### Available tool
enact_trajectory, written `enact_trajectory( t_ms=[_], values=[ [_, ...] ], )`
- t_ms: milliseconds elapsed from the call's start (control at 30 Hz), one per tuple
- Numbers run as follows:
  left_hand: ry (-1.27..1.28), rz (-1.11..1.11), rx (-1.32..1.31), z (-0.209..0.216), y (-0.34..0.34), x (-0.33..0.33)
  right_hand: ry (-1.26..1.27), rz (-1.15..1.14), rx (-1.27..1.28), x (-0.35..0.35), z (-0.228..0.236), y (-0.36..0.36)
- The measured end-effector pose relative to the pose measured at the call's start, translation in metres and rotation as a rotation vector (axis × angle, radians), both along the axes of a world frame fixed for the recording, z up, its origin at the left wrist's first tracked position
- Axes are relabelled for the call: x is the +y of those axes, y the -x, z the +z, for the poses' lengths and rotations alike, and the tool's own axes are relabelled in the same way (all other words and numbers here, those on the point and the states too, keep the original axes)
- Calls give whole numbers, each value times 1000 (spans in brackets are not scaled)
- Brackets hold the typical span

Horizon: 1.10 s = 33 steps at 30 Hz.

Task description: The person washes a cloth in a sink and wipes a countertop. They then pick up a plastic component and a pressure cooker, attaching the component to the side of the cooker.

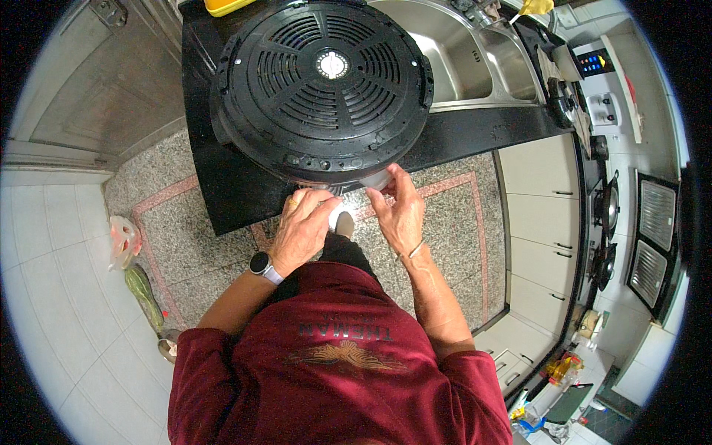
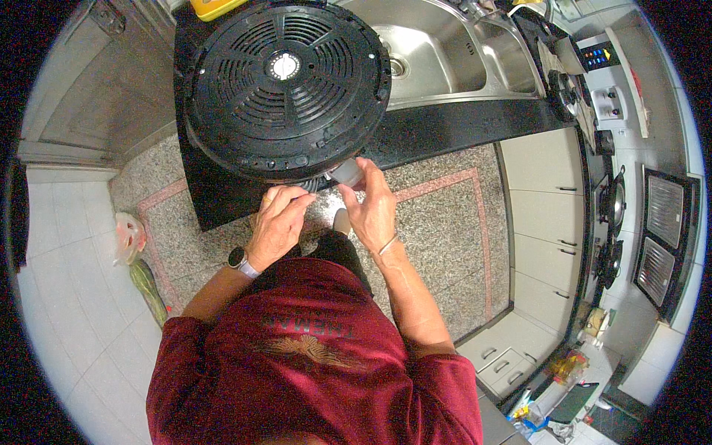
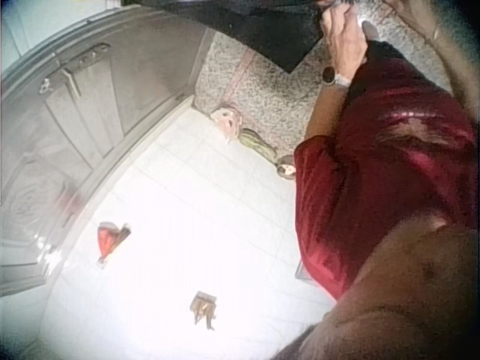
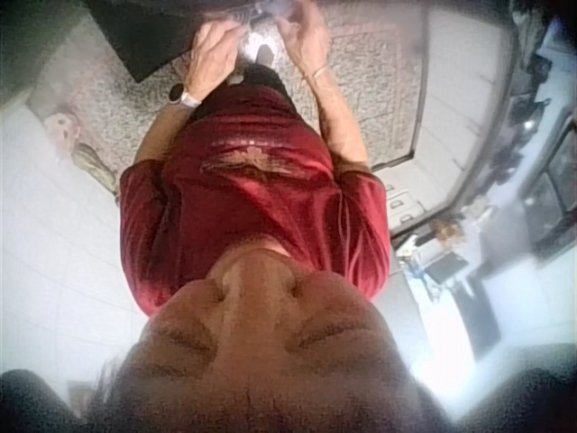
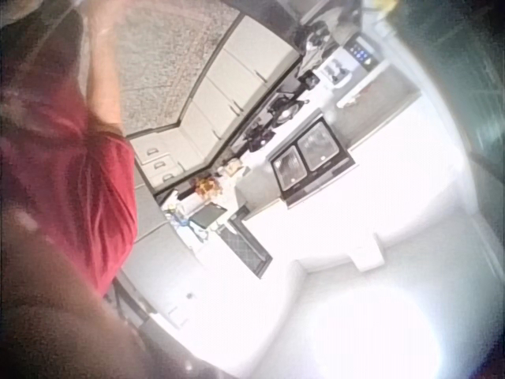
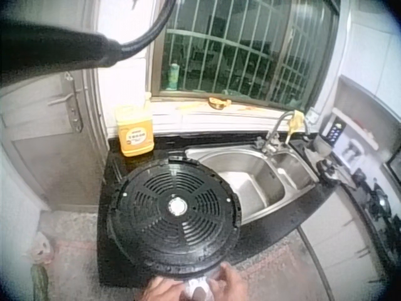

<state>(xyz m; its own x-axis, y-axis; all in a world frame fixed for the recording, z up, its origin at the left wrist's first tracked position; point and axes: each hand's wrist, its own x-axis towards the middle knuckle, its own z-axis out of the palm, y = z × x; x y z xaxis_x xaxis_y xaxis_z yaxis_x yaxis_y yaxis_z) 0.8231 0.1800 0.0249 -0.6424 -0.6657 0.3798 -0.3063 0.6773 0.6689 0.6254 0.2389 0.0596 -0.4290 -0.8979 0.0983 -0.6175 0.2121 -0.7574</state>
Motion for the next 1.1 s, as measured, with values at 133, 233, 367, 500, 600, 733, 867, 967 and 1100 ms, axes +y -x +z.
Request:
enact_trajectory(
  t_ms=[133, 233, 367, 500, 600, 733, 867, 967, 1100],
  values=[
    [-13, -1, -6, 0, 0, 0, -7, -8, -35, -7, 1, -3],
    [-23, 5, -10, 0, 1, 0, 3, -30, -126, -10, -7, -3],
    [-32, 31, -14, 6, 2, 0, -15, -16, -155, -13, -15, 0],
    [-30, 32, -8, 5, 2, 1, -12, -18, -96, -14, -19, -1],
    [-28, 31, -7, 5, 3, 1, 25, -16, -51, -14, -28, -1],
    [-22, 11, -7, 2, 4, 0, 55, -10, -22, -13, -34, 1],
    [-48, 14, -48, 12, 6, -1, 104, -22, -109, -9, -36, 1],
    [-46, 21, -97, 19, 7, 0, 158, -48, -202, -6, -47, -1],
    [-4, 69, -137, 25, 11, 2, 145, -37, -232, -6, -43, 0]
  ],
)
